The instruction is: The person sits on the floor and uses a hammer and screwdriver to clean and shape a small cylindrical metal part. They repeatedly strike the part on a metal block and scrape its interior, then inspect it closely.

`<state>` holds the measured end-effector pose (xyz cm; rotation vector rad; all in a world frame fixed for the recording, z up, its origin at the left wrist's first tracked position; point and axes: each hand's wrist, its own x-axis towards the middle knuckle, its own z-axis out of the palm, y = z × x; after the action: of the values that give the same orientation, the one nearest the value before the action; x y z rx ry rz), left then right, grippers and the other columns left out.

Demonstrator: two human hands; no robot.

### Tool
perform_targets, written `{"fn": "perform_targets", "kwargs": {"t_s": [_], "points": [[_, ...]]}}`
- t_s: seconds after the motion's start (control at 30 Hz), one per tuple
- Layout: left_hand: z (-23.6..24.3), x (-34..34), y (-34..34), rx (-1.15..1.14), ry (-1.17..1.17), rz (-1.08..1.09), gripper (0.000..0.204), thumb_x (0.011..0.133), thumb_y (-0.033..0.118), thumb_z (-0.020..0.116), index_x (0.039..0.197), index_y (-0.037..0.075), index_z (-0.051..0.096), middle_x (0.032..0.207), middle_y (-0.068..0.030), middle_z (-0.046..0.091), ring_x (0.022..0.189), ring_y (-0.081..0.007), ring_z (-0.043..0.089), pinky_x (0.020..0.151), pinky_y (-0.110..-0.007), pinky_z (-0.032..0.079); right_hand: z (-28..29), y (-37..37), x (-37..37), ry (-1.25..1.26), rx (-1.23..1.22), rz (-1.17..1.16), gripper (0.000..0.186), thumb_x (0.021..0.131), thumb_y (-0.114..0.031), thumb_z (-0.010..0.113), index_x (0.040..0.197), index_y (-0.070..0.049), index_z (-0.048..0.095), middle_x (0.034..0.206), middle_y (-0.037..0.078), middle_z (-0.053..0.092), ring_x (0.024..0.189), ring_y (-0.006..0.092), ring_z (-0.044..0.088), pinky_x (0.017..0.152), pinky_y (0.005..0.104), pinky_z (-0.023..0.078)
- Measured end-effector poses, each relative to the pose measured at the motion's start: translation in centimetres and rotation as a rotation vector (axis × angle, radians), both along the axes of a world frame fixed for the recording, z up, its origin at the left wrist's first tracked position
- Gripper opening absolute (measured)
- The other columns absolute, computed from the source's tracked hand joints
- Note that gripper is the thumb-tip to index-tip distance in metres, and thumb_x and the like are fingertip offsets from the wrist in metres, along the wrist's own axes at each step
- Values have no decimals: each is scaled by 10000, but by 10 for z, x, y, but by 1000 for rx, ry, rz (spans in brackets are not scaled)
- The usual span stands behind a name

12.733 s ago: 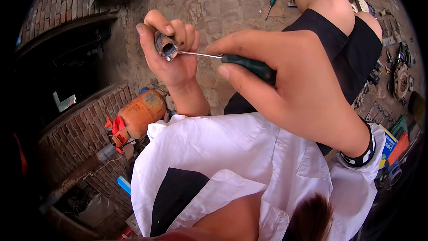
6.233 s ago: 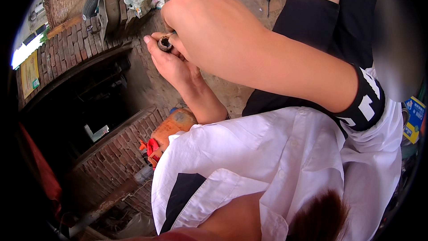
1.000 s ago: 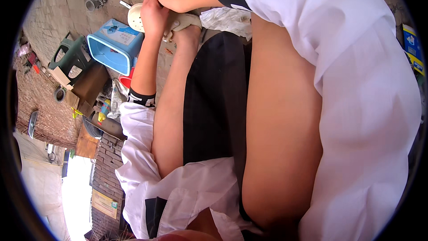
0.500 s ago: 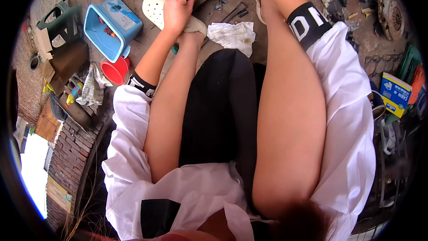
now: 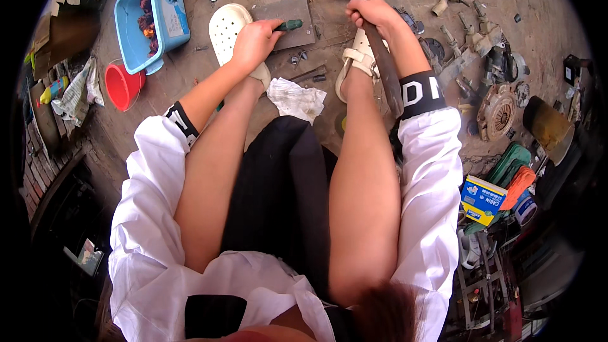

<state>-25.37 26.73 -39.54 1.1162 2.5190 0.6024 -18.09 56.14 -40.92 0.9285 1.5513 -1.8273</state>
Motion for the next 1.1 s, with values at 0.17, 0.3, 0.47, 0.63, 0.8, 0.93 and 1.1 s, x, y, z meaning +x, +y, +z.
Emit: {"fn": "perform_targets", "kwargs": {"t_s": [0.17,0.3,0.47,0.63,0.8,0.93,1.1], "points": [[5,0,3,9,-48,18,114,823,147,654,904,68,665,813,-166,671,780,-359,656,667,-461,525,41,7,16,-144,-23,-289,318,989,-297,554,809,-41,503,658,8,514,486,72,427,448,241,384],[-1,4,3,29,-26,46,95,817,150,651,855,63,654,770,-174,664,754,-366,656,653,-470,523,90,-27,46,-12,202,-501,270,1011,-263,495,882,-26,494,722,36,532,521,88,460,453,254,399],[-10,1,6,-33,-38,48,181,818,138,675,989,81,693,840,-167,685,778,-358,657,666,-460,527,121,-126,51,40,403,-602,193,1017,-211,474,962,-27,477,706,29,512,494,111,468,426,273,401],[-12,-1,-6,17,-56,93,187,803,138,686,977,70,701,853,-173,688,794,-362,660,688,-456,532,126,-154,44,-38,211,-426,189,1008,-199,490,950,-20,473,688,23,495,485,109,451,419,277,395],[-11,-5,-2,17,-74,133,92,804,133,651,818,47,680,782,-189,673,778,-372,668,680,-472,532,132,-137,31,190,413,-737,187,1023,-202,439,989,-18,441,677,21,472,478,103,437,420,286,392],[-5,-3,4,30,-93,137,88,798,126,649,810,49,688,775,-191,673,774,-372,669,678,-474,535,115,-163,38,16,471,-443,191,999,-187,492,948,-21,413,733,42,476,515,114,445,449,296,408],[-15,-1,-10,-12,-75,119,112,801,136,658,866,57,705,777,-184,677,774,-369,666,684,-469,534,119,-161,27,-7,137,-576,223,994,-189,517,958,19,444,718,63,500,503,130,470,445,288,418]]}}
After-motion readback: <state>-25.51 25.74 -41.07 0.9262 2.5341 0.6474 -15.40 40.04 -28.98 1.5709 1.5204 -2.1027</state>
